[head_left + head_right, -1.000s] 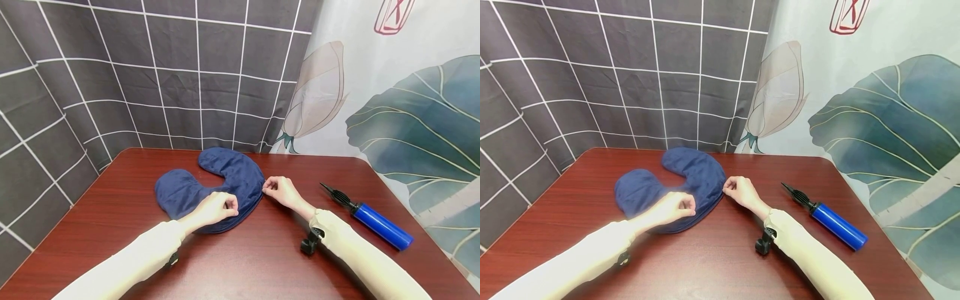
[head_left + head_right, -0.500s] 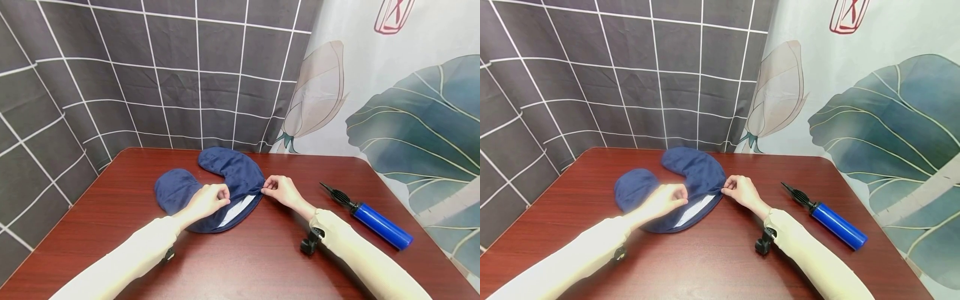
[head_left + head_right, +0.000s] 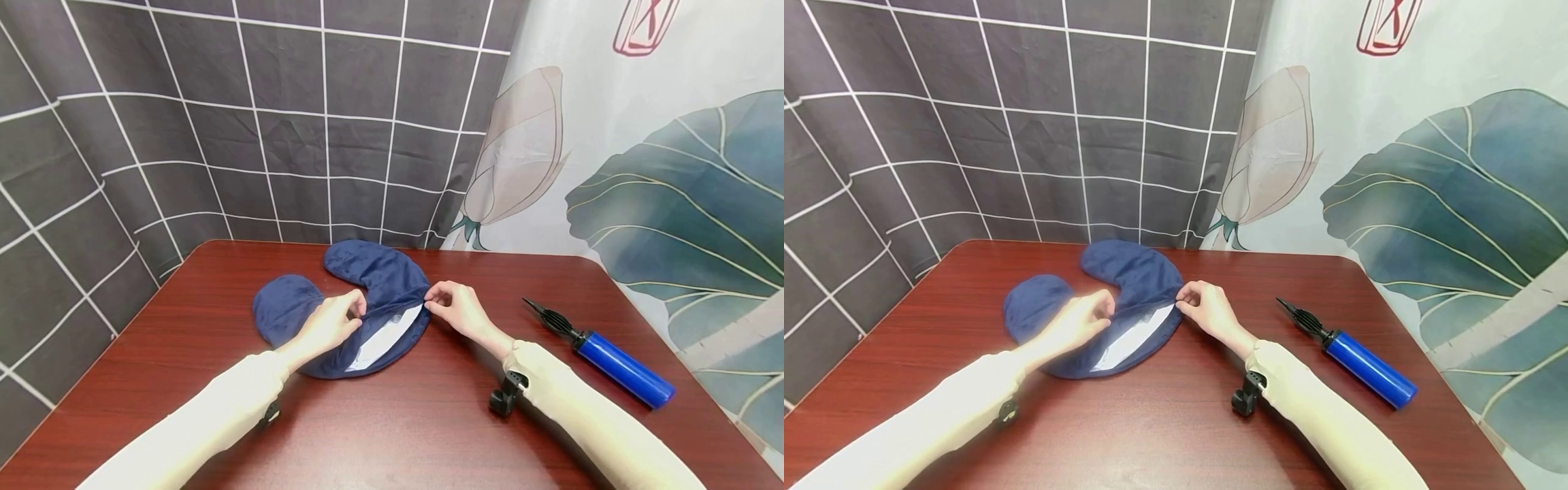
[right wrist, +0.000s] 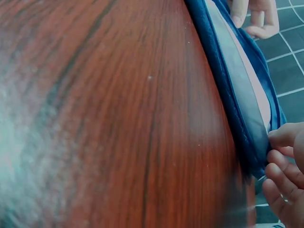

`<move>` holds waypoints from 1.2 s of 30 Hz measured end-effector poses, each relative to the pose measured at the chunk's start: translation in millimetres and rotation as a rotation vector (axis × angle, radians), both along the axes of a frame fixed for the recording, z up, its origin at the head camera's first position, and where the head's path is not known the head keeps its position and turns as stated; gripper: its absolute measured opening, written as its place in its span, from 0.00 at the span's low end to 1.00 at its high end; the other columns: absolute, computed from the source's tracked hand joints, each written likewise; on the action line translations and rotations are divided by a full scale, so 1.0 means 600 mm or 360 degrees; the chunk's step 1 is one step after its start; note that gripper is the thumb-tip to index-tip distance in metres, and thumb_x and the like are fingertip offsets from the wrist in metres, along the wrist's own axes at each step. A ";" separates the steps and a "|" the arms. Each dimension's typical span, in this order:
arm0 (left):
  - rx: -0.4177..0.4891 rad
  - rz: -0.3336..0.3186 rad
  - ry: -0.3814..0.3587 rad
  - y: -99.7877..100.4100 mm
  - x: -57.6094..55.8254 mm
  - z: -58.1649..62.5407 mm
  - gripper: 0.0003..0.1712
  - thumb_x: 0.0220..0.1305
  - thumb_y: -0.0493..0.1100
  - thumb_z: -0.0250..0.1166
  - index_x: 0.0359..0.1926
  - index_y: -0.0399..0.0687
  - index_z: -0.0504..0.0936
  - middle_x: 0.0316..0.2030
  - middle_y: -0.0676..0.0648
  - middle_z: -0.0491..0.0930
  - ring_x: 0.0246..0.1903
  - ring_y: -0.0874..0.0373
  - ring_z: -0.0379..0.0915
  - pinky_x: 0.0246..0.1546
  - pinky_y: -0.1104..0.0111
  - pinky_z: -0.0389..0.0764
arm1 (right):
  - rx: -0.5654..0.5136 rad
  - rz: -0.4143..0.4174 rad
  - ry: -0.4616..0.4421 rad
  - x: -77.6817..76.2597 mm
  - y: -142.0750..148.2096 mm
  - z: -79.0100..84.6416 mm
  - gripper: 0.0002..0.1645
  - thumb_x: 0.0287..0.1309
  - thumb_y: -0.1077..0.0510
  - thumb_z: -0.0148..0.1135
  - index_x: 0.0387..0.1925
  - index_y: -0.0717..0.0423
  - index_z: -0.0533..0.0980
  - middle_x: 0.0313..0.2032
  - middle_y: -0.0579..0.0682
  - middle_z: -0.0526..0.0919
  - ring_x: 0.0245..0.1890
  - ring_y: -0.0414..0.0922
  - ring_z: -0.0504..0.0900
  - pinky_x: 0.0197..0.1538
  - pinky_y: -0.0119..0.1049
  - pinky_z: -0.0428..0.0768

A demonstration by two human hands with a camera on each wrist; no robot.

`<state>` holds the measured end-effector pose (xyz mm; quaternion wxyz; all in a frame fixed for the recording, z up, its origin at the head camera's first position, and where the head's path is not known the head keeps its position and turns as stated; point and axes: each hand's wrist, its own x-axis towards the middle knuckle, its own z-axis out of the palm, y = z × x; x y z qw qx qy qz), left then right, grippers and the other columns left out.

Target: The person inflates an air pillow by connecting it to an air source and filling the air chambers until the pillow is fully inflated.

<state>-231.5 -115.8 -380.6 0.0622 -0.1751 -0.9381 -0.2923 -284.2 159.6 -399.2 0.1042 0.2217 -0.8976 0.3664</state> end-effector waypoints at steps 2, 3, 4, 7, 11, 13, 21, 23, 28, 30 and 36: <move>-0.0012 -0.0001 0.0014 0.000 0.000 -0.001 0.12 0.57 0.35 0.68 0.32 0.56 0.75 0.33 0.54 0.82 0.31 0.60 0.77 0.32 0.65 0.73 | -0.0009 0.0010 0.0026 0.001 -0.001 0.000 0.04 0.54 0.61 0.70 0.34 0.52 0.83 0.30 0.49 0.85 0.29 0.39 0.80 0.37 0.27 0.77; -0.0020 -0.0005 0.0019 0.000 0.000 -0.001 0.12 0.57 0.34 0.68 0.32 0.56 0.75 0.34 0.54 0.82 0.32 0.60 0.77 0.32 0.65 0.74 | -0.0014 0.0018 0.0039 0.001 -0.002 0.000 0.05 0.54 0.61 0.70 0.34 0.52 0.83 0.30 0.49 0.85 0.29 0.39 0.80 0.36 0.27 0.77; -0.0023 -0.0007 0.0019 0.000 0.001 -0.002 0.12 0.57 0.34 0.67 0.31 0.57 0.76 0.34 0.54 0.82 0.33 0.60 0.78 0.33 0.64 0.74 | -0.0023 0.0026 0.0051 0.002 -0.002 0.000 0.05 0.54 0.61 0.70 0.34 0.52 0.83 0.30 0.49 0.85 0.29 0.39 0.80 0.36 0.27 0.77; -0.0032 -0.0010 0.0011 0.001 0.001 -0.002 0.11 0.57 0.34 0.66 0.32 0.58 0.79 0.35 0.54 0.84 0.34 0.60 0.78 0.35 0.62 0.76 | -0.0043 0.0078 0.0090 0.003 -0.004 0.001 0.04 0.54 0.62 0.70 0.33 0.52 0.83 0.29 0.49 0.85 0.28 0.38 0.79 0.34 0.28 0.77; -0.0036 0.0004 -0.0020 0.002 0.001 -0.003 0.10 0.58 0.35 0.66 0.35 0.58 0.82 0.37 0.53 0.85 0.32 0.61 0.77 0.36 0.62 0.77 | -0.0045 0.0183 0.0118 0.006 -0.010 0.004 0.04 0.54 0.62 0.70 0.33 0.50 0.83 0.29 0.46 0.84 0.28 0.37 0.78 0.34 0.30 0.78; -0.0042 0.0009 -0.0028 0.001 0.000 -0.004 0.10 0.58 0.35 0.66 0.36 0.57 0.83 0.38 0.52 0.85 0.31 0.62 0.76 0.36 0.63 0.77 | -0.0029 0.0240 0.0135 0.008 -0.014 0.004 0.05 0.54 0.61 0.70 0.33 0.49 0.84 0.29 0.46 0.83 0.29 0.37 0.78 0.34 0.30 0.78; -0.0053 0.0049 -0.0070 0.000 -0.002 -0.009 0.10 0.59 0.36 0.66 0.41 0.55 0.85 0.39 0.50 0.85 0.31 0.62 0.77 0.37 0.62 0.77 | 0.0133 0.0410 0.0199 0.019 -0.026 0.005 0.07 0.56 0.59 0.70 0.38 0.49 0.87 0.37 0.46 0.84 0.37 0.42 0.80 0.35 0.29 0.77; -0.0057 0.0054 -0.0053 0.000 -0.002 -0.011 0.11 0.59 0.36 0.66 0.41 0.54 0.85 0.39 0.50 0.85 0.32 0.61 0.77 0.37 0.61 0.78 | 0.0217 0.0425 0.0206 0.024 -0.028 0.007 0.07 0.57 0.58 0.69 0.38 0.49 0.87 0.38 0.46 0.83 0.38 0.42 0.80 0.37 0.31 0.78; -0.0030 0.0074 -0.0028 -0.002 -0.003 -0.013 0.12 0.59 0.35 0.65 0.43 0.52 0.86 0.40 0.49 0.84 0.34 0.59 0.78 0.39 0.60 0.78 | 0.0379 0.0366 0.0209 0.034 -0.033 0.010 0.06 0.57 0.56 0.68 0.37 0.47 0.86 0.38 0.44 0.85 0.40 0.41 0.81 0.44 0.35 0.79; 0.0000 0.0085 -0.0020 -0.003 -0.003 -0.013 0.13 0.59 0.34 0.65 0.44 0.50 0.86 0.40 0.48 0.84 0.34 0.58 0.77 0.40 0.61 0.78 | 0.0418 0.0345 0.0215 0.036 -0.033 0.010 0.05 0.57 0.57 0.69 0.37 0.47 0.86 0.38 0.43 0.85 0.39 0.41 0.81 0.44 0.35 0.79; 0.0059 0.0101 0.0026 -0.013 -0.004 -0.007 0.14 0.59 0.31 0.64 0.46 0.44 0.86 0.41 0.46 0.84 0.31 0.58 0.73 0.38 0.63 0.76 | 0.0476 0.0283 0.0182 0.040 -0.031 0.008 0.04 0.55 0.57 0.70 0.33 0.44 0.86 0.31 0.39 0.86 0.35 0.40 0.82 0.40 0.34 0.79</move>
